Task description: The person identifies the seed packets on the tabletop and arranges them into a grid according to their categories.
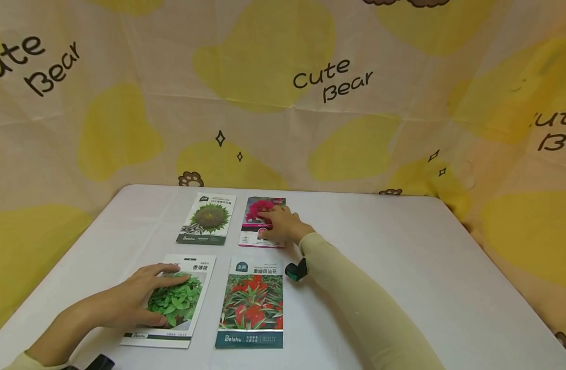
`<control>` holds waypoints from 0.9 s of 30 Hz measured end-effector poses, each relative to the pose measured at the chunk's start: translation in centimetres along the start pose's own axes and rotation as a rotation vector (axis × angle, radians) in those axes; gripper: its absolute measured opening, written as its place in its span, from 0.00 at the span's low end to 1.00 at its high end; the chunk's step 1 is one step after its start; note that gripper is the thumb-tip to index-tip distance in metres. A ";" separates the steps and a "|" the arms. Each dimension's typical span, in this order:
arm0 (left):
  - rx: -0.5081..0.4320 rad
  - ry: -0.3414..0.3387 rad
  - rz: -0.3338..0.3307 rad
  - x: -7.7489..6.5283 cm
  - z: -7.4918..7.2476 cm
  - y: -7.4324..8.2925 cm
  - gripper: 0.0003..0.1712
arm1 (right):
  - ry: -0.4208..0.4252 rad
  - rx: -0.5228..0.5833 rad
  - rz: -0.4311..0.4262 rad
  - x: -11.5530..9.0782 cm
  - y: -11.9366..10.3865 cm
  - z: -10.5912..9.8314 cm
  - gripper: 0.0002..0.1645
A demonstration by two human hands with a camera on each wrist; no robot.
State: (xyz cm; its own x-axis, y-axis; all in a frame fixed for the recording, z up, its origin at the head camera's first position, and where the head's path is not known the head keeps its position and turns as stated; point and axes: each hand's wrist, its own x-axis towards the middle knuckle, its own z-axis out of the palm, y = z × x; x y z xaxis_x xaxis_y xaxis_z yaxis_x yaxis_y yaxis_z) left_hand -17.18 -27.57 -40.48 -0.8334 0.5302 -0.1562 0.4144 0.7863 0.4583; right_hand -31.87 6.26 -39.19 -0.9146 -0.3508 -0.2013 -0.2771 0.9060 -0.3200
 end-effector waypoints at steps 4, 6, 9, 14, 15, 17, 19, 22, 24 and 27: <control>0.002 0.002 -0.001 -0.1 -0.1 0.1 0.47 | -0.001 -0.001 -0.003 0.0 -0.4 0.0 0.42; 0.002 0.001 -0.003 -0.1 -0.1 0.1 0.46 | -0.004 -0.006 -0.008 0.1 -0.6 0.0 0.42; 0.001 -0.003 -0.006 -0.1 -0.2 0.2 0.46 | -0.012 -0.015 -0.012 0.2 -0.7 0.0 0.42; -0.004 -0.002 -0.010 -0.1 -0.1 0.2 0.46 | -0.019 -0.020 0.000 0.2 -0.7 0.1 0.42; -0.004 -0.001 -0.008 -0.1 -0.1 0.2 0.46 | -0.019 -0.022 0.001 0.2 -0.7 0.2 0.42; 0.000 0.003 -0.006 -0.1 0.0 0.2 0.46 | -0.018 -0.023 0.002 0.1 -0.7 0.2 0.42; 0.005 0.003 -0.003 -0.1 0.0 0.2 0.46 | -0.017 -0.024 0.002 0.1 -0.7 0.3 0.42; 0.010 0.002 -0.003 -0.1 0.0 0.2 0.47 | -0.016 -0.018 0.004 0.1 -0.7 0.4 0.41; 0.011 0.001 -0.003 0.0 0.0 0.2 0.47 | -0.017 -0.011 0.008 0.1 -0.7 0.4 0.41; 0.019 0.006 0.014 0.0 -0.1 0.1 0.47 | -0.018 -0.010 0.001 0.1 -0.8 0.4 0.41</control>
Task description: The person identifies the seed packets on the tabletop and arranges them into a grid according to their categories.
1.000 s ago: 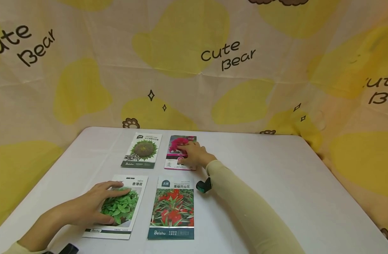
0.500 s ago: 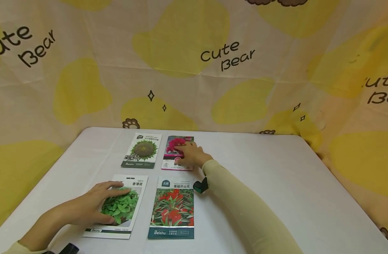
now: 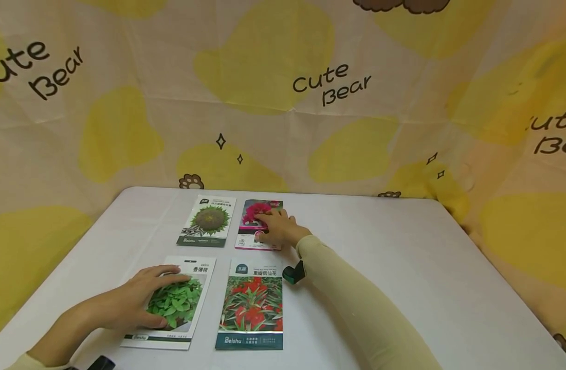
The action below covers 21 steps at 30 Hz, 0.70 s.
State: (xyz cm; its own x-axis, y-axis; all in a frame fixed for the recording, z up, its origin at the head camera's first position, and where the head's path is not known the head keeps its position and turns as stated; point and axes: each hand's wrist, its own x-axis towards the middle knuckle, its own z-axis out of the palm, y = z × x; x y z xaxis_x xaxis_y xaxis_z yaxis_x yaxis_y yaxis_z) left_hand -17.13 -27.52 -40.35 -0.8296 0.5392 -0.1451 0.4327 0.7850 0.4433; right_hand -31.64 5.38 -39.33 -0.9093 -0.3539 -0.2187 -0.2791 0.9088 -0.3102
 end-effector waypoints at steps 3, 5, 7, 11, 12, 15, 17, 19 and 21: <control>0.013 0.007 0.014 0.0 -0.1 0.0 0.47 | -0.001 -0.014 -0.006 0.0 -0.1 -0.2 0.40; 0.025 0.013 0.025 0.0 -0.2 0.1 0.47 | -0.001 -0.028 -0.005 -0.1 -0.2 -0.3 0.40; 0.031 0.018 0.022 0.1 -0.2 0.3 0.47 | 0.004 -0.042 0.001 -0.1 -0.2 -0.4 0.39; 0.037 0.013 0.024 0.1 -0.2 0.5 0.48 | 0.011 -0.028 0.014 -0.2 -0.2 -0.4 0.39; 0.034 0.008 0.020 0.1 -0.2 0.5 0.48 | 0.012 -0.022 0.012 -0.2 -0.2 -0.4 0.39; 0.027 -0.006 0.007 0.1 -0.3 0.7 0.48 | 0.009 -0.007 -0.001 -0.3 -0.1 -0.4 0.39; 0.025 -0.009 0.000 0.1 -0.3 0.7 0.48 | 0.003 -0.004 -0.015 -0.3 -0.1 -0.4 0.39; 0.026 -0.009 0.000 0.0 -0.3 0.8 0.49 | -0.002 -0.001 -0.030 -0.3 0.0 -0.5 0.40; 0.028 -0.003 0.010 0.0 -0.3 0.8 0.49 | -0.011 0.006 -0.042 -0.3 0.0 -0.6 0.40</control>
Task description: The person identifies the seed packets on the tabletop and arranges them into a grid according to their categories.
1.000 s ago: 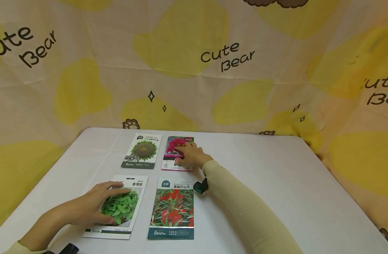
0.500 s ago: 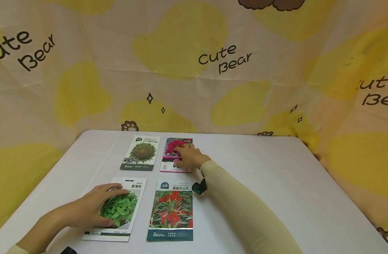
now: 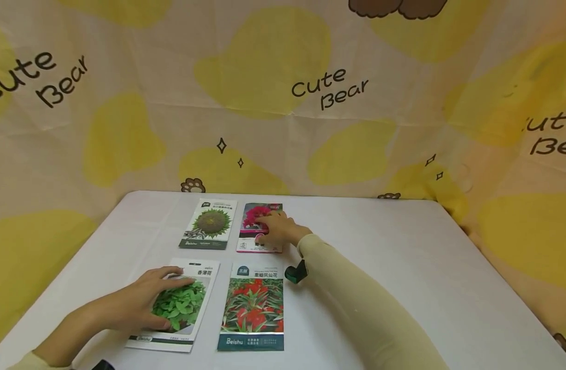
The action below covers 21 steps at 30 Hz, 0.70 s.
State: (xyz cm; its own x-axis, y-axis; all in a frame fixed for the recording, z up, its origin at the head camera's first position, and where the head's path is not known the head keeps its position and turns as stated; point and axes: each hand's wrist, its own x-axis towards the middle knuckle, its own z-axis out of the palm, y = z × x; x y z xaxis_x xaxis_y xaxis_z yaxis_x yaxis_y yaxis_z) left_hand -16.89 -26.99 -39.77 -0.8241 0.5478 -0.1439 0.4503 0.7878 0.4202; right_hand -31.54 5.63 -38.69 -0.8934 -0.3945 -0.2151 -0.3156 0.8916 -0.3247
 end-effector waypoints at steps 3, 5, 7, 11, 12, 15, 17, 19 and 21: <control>-0.003 0.002 0.012 0.0 0.1 0.0 0.49 | -0.006 0.008 -0.017 0.1 0.2 -0.2 0.41; -0.002 0.003 0.021 0.1 0.1 -0.1 0.48 | -0.007 0.018 -0.021 0.0 0.4 -0.3 0.41; 0.002 -0.001 0.025 0.2 0.1 -0.1 0.47 | 0.010 0.023 -0.032 0.0 0.7 -0.3 0.40; 0.004 -0.009 0.042 0.4 0.0 -0.3 0.45 | 0.078 0.042 -0.070 -0.1 1.5 -0.4 0.36; 0.002 -0.011 0.046 0.5 -0.1 -0.3 0.45 | 0.101 0.045 -0.081 -0.2 1.7 -0.4 0.36; -0.012 -0.014 0.056 0.7 -0.4 -0.4 0.42 | 0.153 0.059 -0.107 -0.6 2.4 -0.6 0.34; -0.025 -0.008 0.056 0.9 -0.6 -0.4 0.40 | 0.184 0.067 -0.121 -1.0 2.9 -0.8 0.34; -0.038 0.011 0.059 1.1 -0.9 -0.5 0.38 | 0.203 0.084 -0.134 -1.7 3.2 -1.1 0.34; -0.039 0.056 0.067 1.2 -1.2 -0.4 0.36 | 0.223 0.101 -0.150 -2.6 3.4 -1.3 0.33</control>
State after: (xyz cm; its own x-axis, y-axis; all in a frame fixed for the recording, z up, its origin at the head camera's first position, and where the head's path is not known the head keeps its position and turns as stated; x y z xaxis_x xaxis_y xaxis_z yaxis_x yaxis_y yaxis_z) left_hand -18.45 -26.96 -38.99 -0.8107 0.5819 -0.0646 0.4925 0.7374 0.4622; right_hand -30.73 9.99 -38.05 -0.8909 -0.4519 0.0463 -0.4261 0.7961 -0.4298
